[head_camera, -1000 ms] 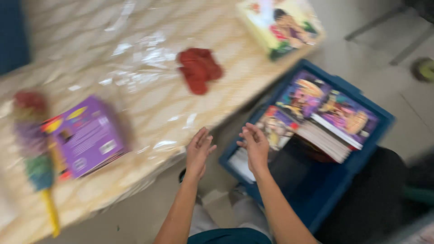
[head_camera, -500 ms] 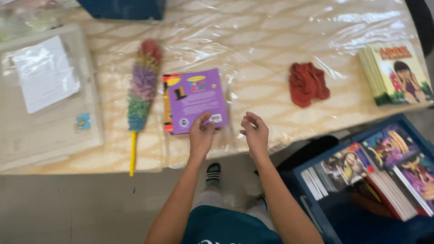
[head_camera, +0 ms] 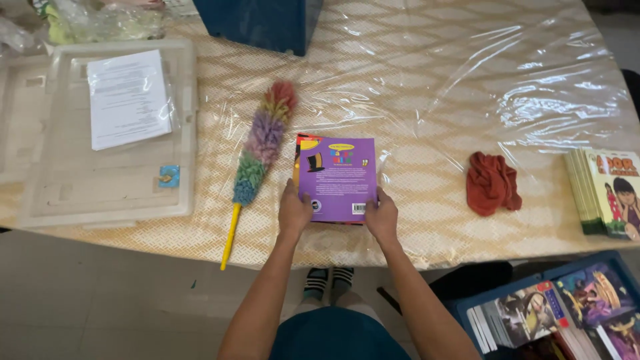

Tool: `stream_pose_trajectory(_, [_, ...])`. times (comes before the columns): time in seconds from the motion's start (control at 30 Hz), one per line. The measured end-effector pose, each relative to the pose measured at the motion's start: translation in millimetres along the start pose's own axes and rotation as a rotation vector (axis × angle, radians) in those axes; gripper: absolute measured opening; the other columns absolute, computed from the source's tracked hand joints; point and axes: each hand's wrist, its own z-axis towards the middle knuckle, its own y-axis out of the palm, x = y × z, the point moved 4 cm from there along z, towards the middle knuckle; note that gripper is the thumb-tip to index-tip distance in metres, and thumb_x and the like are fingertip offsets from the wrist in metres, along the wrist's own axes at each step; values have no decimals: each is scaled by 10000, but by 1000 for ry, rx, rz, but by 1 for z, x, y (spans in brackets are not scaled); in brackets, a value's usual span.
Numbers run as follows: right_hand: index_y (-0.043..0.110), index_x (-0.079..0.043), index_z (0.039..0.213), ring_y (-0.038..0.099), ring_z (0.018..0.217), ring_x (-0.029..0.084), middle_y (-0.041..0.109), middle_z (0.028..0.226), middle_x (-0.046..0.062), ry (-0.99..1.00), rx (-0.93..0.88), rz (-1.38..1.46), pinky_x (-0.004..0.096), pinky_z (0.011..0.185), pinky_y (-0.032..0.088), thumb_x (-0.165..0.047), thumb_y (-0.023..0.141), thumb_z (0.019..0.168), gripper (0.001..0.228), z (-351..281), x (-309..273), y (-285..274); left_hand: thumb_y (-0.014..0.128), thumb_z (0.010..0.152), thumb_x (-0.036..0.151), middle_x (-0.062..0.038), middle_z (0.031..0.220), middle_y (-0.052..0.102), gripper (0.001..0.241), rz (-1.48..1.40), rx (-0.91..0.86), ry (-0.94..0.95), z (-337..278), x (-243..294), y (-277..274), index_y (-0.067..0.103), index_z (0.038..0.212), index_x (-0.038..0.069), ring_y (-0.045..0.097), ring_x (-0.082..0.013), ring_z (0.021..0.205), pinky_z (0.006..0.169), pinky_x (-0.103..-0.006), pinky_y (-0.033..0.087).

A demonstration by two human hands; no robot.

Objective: Sorting and organizing books into a blue plastic crate.

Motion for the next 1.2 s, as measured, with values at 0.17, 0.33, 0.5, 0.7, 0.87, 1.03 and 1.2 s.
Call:
stream_pose_trajectory(0.17, [692, -5, 1250, 747, 819, 337, 739, 1060, 234, 134, -114, 20, 431, 780, 582, -119, 640, 884, 387, -5, -45, -12, 605, 853, 65, -288, 1357, 579, 621, 10, 29, -17, -11, 25, -16, 453, 1443, -55, 573, -451, 1230, 1037, -465, 463])
stream_pose_trajectory(0.33, [678, -23, 1268, 766, 801, 330, 747, 1085, 204, 225, -179, 39, 421, 779, 588, -127, 650, 862, 421, -6, -51, -21, 592, 844, 37, -245, 1333, 613, 506, -42, 74, -8, -19, 42, -25, 557, 1347, -2, 588, -439, 1204, 1010, -470, 474])
stream_pose_trajectory(0.5, [716, -7, 1226, 750, 952, 331, 772, 1062, 190, 166, -151, 32, 418, 865, 574, -145, 692, 843, 407, -2, -31, -20, 624, 817, 27, -265, 1253, 630, 457, -20, 181, 133, -22, 45, -26, 595, 1265, -54, 598, -456, 1148, 992, -486, 481])
stream_pose_trajectory(0.7, [696, -33, 1253, 766, 880, 304, 760, 1092, 145, 330, -235, -41, 426, 821, 578, -208, 694, 864, 427, -3, -64, -40, 656, 811, 21, -246, 1160, 674, 385, 1, 154, 4, -22, 44, -27, 618, 1189, -40, 643, -427, 1078, 938, -486, 502])
stream_pose_trajectory(0.87, [662, 9, 1264, 744, 827, 269, 756, 1003, 152, 317, -173, 5, 401, 761, 576, -212, 748, 817, 507, -3, -32, -30, 650, 853, 52, -240, 1118, 697, 403, -203, 102, -25, -20, 37, -24, 565, 1237, -38, 696, -388, 1028, 895, -449, 537])
stream_pose_trajectory(1.03, [672, 2, 1276, 725, 759, 223, 751, 913, 150, 309, -163, 79, 359, 712, 566, -229, 749, 827, 511, -2, -39, -35, 676, 867, 91, -231, 1114, 707, 402, -191, 93, -83, -7, 3, -5, 581, 1234, -40, 714, -376, 1000, 862, -445, 551])
stream_pose_trajectory(1.2, [706, 65, 1198, 642, 789, 194, 720, 916, 166, 345, -165, 304, 354, 712, 536, -217, 719, 931, 389, 4, -30, -28, 681, 904, 115, -231, 1074, 732, 356, -145, 3, -28, -1, -2, -3, 649, 1235, -14, 708, -402, 1010, 898, -470, 545])
